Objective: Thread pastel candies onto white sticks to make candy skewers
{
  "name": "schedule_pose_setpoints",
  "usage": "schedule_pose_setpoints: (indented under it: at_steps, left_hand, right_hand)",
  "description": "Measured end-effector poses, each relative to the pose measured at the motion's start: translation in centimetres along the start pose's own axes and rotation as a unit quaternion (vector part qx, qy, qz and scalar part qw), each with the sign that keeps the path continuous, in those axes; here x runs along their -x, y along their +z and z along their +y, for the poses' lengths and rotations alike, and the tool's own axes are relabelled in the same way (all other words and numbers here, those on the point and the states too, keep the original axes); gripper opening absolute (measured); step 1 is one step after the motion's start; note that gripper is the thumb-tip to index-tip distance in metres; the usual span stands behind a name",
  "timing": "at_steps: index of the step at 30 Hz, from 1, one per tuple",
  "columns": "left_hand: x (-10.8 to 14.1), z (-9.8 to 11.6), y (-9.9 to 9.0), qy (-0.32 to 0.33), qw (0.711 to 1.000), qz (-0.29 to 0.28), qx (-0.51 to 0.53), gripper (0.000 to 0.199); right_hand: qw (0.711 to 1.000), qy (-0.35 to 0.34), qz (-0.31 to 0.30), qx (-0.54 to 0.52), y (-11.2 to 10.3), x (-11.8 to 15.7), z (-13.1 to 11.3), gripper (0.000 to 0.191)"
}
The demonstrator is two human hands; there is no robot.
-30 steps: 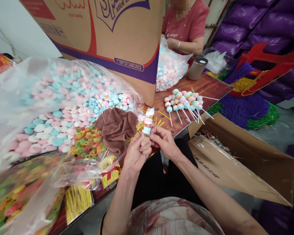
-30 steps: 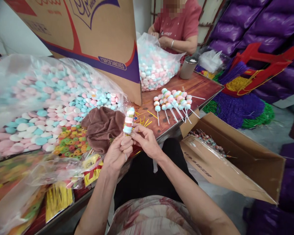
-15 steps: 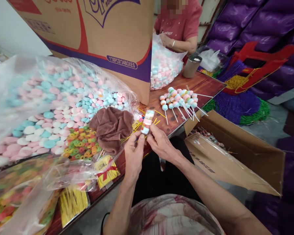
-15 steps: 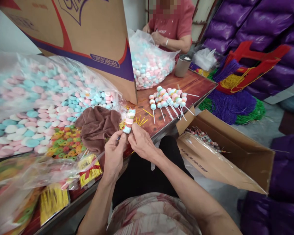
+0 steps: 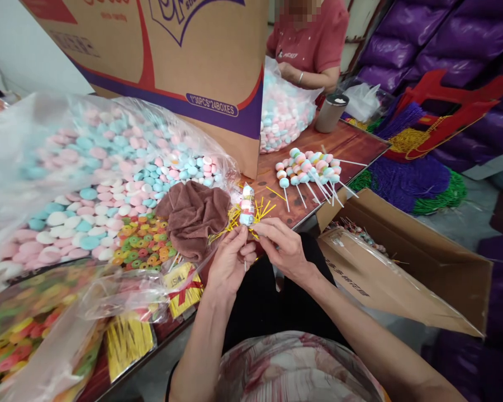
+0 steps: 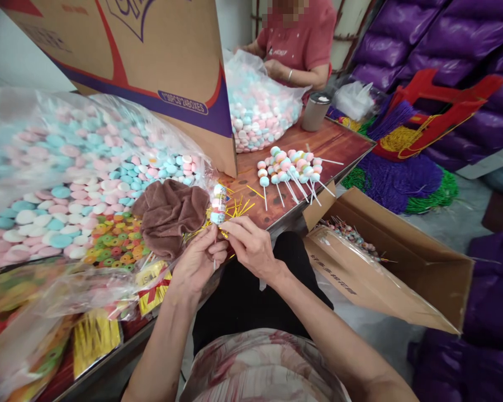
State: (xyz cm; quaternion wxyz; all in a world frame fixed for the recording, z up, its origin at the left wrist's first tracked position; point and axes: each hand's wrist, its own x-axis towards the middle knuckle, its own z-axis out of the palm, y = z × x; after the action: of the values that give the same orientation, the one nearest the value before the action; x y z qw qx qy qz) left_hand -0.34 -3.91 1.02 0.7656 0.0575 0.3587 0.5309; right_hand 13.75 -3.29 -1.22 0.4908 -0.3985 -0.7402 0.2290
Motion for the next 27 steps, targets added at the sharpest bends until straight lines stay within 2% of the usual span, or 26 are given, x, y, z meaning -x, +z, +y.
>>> schedule_pose_setpoints:
  at_steps: [3,6,10,12,14,17,20,24,27]
  left_hand:
    - [0.0,-0.4,0.2,-0.037,0.999,-0.003,0.038,0.026]
    - [0.1,-1.1,0.7,-0.046,0.997,-0.003,0.065,0.022]
    - [-0.1,-1.9,1.5,-0.006,0.999,0.009,0.042,0.015]
    - [-0.3,-1.9,1.9,-0.005,1.000,-0.011,0.016,0.008]
    - [-0.4,-1.7,2.3,0.005,0.999,-0.048,-0.005,0.017]
    - [-0.1,-1.6,2.6,0.092,0.988,-0.081,-0.090,0.031]
    - [0.4,-2.3,2.6,0.175,0.954,-0.075,-0.233,0.041]
    - [0.2,-3.7,2.6,0.176,0.934,-0.014,-0.310,0.034]
    - [0.0,-4.3,2.8,0.162,0.928,-0.062,-0.331,0.038]
  right_hand:
    - [0.988,-0.114,0.022,0.103,-0.1,0.0,0.8,0.021]
    - [0.973,-0.156,0.037,0.164,-0.1,-0.3,0.9,0.018]
    - [0.982,-0.074,0.054,0.166,0.2,-0.6,0.0,0.020]
    - [0.990,-0.017,0.062,0.129,0.0,-0.7,-0.6,0.020]
    - [0.995,0.034,0.065,0.069,-0.5,-0.6,-1.2,0.019]
    - [0.994,0.091,0.062,-0.014,-2.1,-0.6,-2.0,0.017]
    - [0.990,0.112,0.069,-0.044,-3.5,-0.6,-2.7,0.016]
    - [0.986,0.123,0.094,-0.057,-4.5,0.1,-3.5,0.017]
    - [0.966,0.196,0.115,-0.122,-4.9,1.3,-3.7,0.022]
